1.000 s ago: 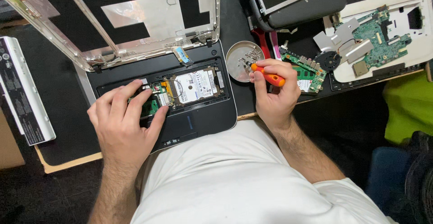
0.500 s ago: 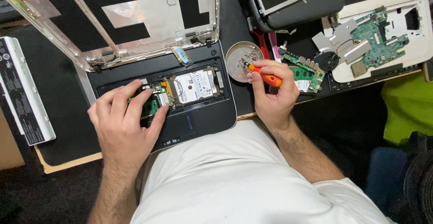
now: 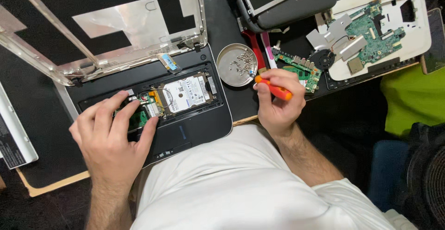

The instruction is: The person uses a screwdriver to tighten screws on the internal components of a disassembled laptop. They then insert a green RAM module into a slot and continue securing the internal parts with screws.

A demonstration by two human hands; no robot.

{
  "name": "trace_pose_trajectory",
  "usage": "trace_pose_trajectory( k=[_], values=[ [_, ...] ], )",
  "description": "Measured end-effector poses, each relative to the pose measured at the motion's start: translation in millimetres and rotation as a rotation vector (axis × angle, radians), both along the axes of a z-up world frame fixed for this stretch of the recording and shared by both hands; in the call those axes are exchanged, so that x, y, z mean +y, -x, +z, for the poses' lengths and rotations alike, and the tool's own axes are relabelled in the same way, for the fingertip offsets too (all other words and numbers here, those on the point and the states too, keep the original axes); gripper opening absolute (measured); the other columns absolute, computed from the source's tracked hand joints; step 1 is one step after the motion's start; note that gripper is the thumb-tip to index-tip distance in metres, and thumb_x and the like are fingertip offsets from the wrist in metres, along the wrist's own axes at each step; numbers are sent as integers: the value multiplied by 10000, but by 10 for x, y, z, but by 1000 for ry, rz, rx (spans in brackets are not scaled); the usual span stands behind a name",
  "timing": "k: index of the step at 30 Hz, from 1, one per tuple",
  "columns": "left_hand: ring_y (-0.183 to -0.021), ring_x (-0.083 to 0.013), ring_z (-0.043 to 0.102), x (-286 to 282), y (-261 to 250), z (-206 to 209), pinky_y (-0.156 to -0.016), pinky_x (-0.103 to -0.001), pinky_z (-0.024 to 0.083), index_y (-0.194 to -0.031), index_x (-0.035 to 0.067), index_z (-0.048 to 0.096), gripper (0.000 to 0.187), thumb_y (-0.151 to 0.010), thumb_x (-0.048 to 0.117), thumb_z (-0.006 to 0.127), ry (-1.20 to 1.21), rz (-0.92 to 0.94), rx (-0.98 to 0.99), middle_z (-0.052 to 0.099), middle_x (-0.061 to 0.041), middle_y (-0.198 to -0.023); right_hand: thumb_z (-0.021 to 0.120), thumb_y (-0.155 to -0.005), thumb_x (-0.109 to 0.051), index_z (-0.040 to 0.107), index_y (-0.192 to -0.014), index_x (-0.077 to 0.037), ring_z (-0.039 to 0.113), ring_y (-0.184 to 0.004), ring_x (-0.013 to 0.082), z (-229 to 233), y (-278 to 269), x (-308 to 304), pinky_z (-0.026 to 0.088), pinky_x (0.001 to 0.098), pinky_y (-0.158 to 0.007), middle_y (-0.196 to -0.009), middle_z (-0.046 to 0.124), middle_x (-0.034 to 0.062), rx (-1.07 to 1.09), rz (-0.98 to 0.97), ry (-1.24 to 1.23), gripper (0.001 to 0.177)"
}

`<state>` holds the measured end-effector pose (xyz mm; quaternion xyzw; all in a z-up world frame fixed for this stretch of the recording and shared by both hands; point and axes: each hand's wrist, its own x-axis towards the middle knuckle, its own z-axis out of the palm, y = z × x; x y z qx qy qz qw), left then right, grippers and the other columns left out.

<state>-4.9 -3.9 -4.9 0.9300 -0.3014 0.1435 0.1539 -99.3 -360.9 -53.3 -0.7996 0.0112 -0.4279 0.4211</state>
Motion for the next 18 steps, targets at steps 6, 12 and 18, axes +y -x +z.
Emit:
trace_pose_trajectory(
  k=[6, 12, 18],
  values=[
    [-1376, -379, 698, -10, -1, 3, -1207, -583, 508, -1411, 125, 909, 419, -1128, 393, 1063, -3, -2, -5, 852, -66, -1608, 689, -1274, -251, 500, -1331, -43, 794, -1070, 412, -20, 114, 20, 674, 482, -1016, -1151, 758, 313, 19, 15, -40, 287],
    [-1369, -369, 700, -3, 1, -13, -1208, -578, 503, -1414, 139, 907, 420, -1131, 416, 1048, -8, 6, -8, 850, -52, -1605, 525, -1301, -390, 398, -1254, -115, 718, -1097, 400, 237, 113, 60, 569, 538, -1079, -1123, 759, 288, 74, 19, -245, 307],
    [-1384, -374, 697, -9, -8, -12, -1227, -582, 502, -1399, 139, 906, 418, -1116, 412, 1048, -4, 5, -3, 849, -51, -1601, 1067, -980, -282, 614, -1276, 7, 563, -1569, 416, 596, -23, -125, 411, 642, -1323, -1660, 722, 144, 540, -38, 386, 614]
  ],
)
